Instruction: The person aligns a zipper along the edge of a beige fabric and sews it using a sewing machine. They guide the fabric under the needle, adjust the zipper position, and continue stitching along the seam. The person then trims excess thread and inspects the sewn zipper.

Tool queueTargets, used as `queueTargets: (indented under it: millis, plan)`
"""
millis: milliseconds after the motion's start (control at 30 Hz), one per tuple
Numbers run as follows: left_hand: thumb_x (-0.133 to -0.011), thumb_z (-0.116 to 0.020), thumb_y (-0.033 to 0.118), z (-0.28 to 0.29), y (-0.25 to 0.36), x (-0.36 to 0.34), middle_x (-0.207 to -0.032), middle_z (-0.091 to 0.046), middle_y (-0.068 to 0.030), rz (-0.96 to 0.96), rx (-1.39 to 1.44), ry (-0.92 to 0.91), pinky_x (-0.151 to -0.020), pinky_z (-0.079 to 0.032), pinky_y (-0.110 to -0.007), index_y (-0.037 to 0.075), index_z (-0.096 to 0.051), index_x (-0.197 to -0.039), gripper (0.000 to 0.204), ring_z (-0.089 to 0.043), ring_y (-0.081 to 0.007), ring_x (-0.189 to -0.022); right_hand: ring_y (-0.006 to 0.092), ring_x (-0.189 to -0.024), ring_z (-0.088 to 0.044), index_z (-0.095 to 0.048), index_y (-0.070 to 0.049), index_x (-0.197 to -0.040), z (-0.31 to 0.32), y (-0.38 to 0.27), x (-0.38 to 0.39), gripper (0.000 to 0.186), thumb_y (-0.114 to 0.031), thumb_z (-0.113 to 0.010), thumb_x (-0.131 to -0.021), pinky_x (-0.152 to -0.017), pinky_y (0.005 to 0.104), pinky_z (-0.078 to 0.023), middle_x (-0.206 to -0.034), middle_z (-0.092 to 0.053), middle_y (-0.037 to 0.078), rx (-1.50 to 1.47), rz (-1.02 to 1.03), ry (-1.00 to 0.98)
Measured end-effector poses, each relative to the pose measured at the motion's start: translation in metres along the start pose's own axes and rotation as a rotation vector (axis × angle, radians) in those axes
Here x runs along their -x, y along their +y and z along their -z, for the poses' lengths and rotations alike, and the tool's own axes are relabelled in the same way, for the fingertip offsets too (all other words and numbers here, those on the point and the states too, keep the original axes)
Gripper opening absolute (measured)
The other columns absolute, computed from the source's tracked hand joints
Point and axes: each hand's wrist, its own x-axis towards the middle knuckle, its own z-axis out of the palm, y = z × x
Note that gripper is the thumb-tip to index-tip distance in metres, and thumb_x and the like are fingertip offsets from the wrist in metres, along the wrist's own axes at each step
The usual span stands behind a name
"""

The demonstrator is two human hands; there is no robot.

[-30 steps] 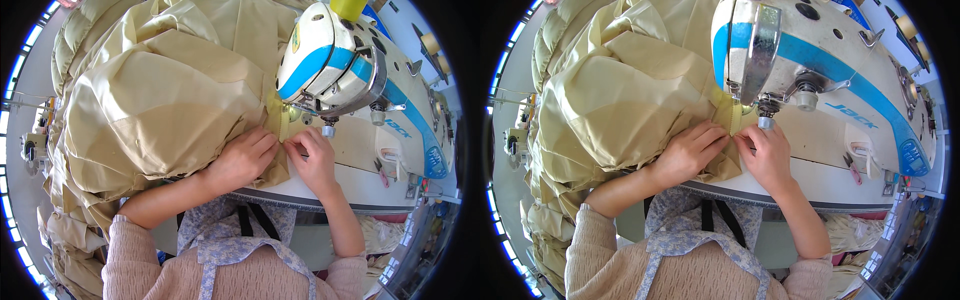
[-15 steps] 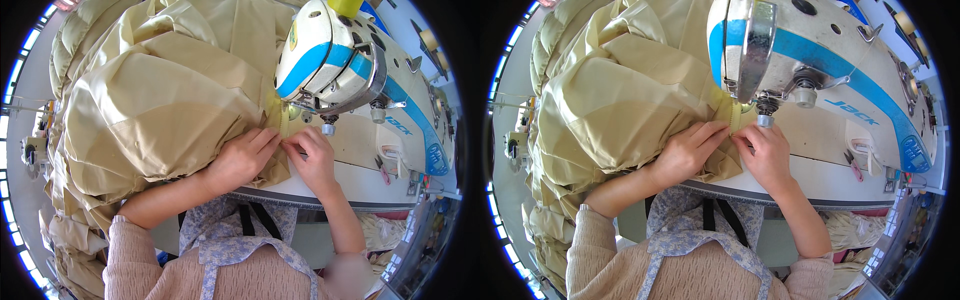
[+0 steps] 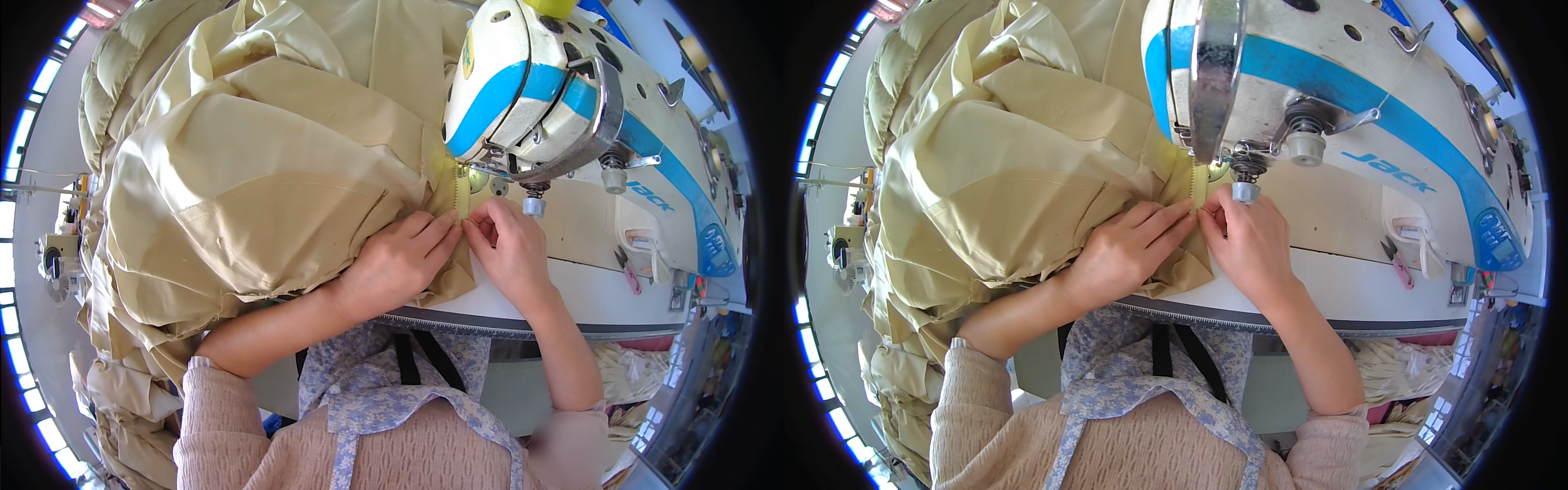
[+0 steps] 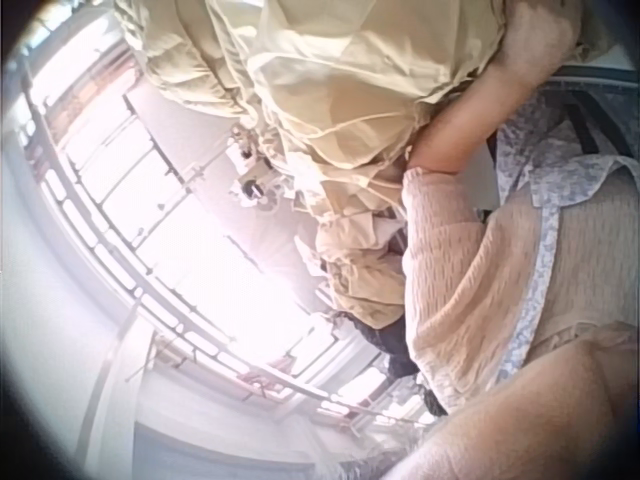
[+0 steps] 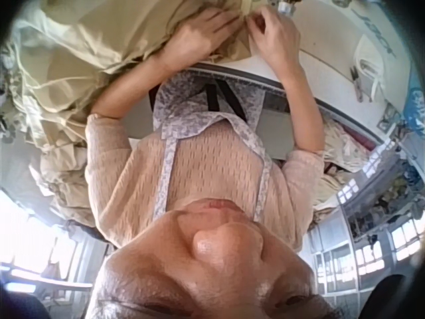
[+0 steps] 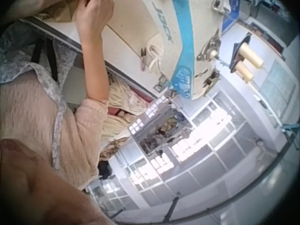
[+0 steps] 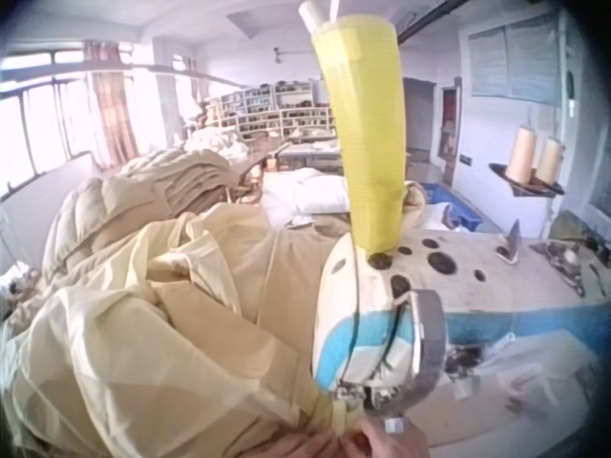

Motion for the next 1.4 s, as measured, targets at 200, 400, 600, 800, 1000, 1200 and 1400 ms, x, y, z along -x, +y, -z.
queueTargets:
  millis: [200,400,600,800,1000,1200,1400]
  plan:
    - [-0.074,-0.065,0.01,0.001,0.003,-0.001,-0.129,-0.065,-0.0114,0.003,-0.017,-0.031,-0.079,-0.059,-0.03,-0.002,-0.068,-0.122,0.049,-0.065,-0.0223,-0.106,0.028,-0.085,-0.066,-0.066,-0.011,-0.094,0.009,0.001,0.006,0.019,-0.01,-0.079,-0.081,-0.07,0.0429,-0.054,-0.094,-0.067,0.006,0.053,0.149,0.058]
    - [-0.075,-0.064,0.009,0.002,0.0,-0.001,-0.13,-0.065,-0.0119,-0.012,0.016,-0.022,-0.08,-0.059,-0.031,-0.003,-0.068,-0.122,0.049,-0.065,-0.0234,-0.106,0.0273,-0.082,-0.067,-0.066,-0.011,-0.088,0.006,0.008,0.0,0.015,-0.011,-0.08,-0.08,-0.067,0.0417,-0.054,-0.086,-0.068,0.005,0.035,0.198,0.033]
    - [-0.074,-0.065,0.007,0.002,-0.002,0.001,-0.13,-0.067,-0.0129,-0.012,0.028,-0.014,-0.08,-0.059,-0.033,-0.004,-0.068,-0.123,0.05,-0.067,-0.0247,-0.104,0.0291,-0.069,-0.069,-0.066,-0.008,-0.086,0.011,0.005,-0.015,0.013,-0.016,-0.076,-0.086,-0.062,0.0421,-0.053,-0.073,-0.07,0.007,-0.03,0.005,-0.11]
    - [-0.073,-0.066,0.006,0.0,-0.003,0.0,-0.13,-0.067,-0.0133,-0.001,0.05,0.013,-0.08,-0.059,-0.033,-0.003,-0.068,-0.123,0.052,-0.068,-0.0252,-0.1,0.0199,-0.072,-0.069,-0.065,-0.003,-0.089,0.021,-0.006,-0.026,0.016,-0.015,-0.076,-0.088,-0.067,0.0353,-0.055,-0.08,-0.069,0.007,0.014,-0.162,-0.268]
    - [-0.074,-0.067,0.009,0.0,0.002,-0.003,-0.127,-0.067,-0.0117,-0.019,-0.045,-0.011,-0.078,-0.059,-0.032,-0.002,-0.068,-0.124,0.051,-0.068,-0.023,-0.1,0.0224,-0.071,-0.069,-0.066,-0.003,-0.09,0.021,-0.009,-0.029,0.015,-0.015,-0.075,-0.089,-0.068,0.0363,-0.055,-0.08,-0.07,0.008,0.026,-0.183,-0.28]
    - [-0.074,-0.066,0.011,0.001,0.002,-0.003,-0.126,-0.066,-0.0113,-0.038,-0.079,-0.03,-0.077,-0.059,-0.031,-0.001,-0.069,-0.122,0.049,-0.067,-0.0215,-0.1,0.0271,-0.082,-0.07,-0.074,-0.006,-0.093,0.025,0.009,-0.015,0.007,-0.007,-0.07,-0.087,-0.07,0.0387,-0.054,-0.092,-0.073,0.009,0.079,0.059,-0.019]
    - [-0.074,-0.066,0.011,0.0,0.001,-0.005,-0.127,-0.065,-0.0124,-0.024,-0.048,-0.015,-0.082,-0.058,-0.032,-0.002,-0.068,-0.12,0.048,-0.066,-0.0239,-0.104,0.0199,-0.094,-0.068,-0.078,-0.002,-0.099,0.013,0.026,0.003,0.02,-0.005,-0.072,-0.08,-0.079,0.0352,-0.053,-0.109,-0.075,0.005,0.146,0.56,0.078]
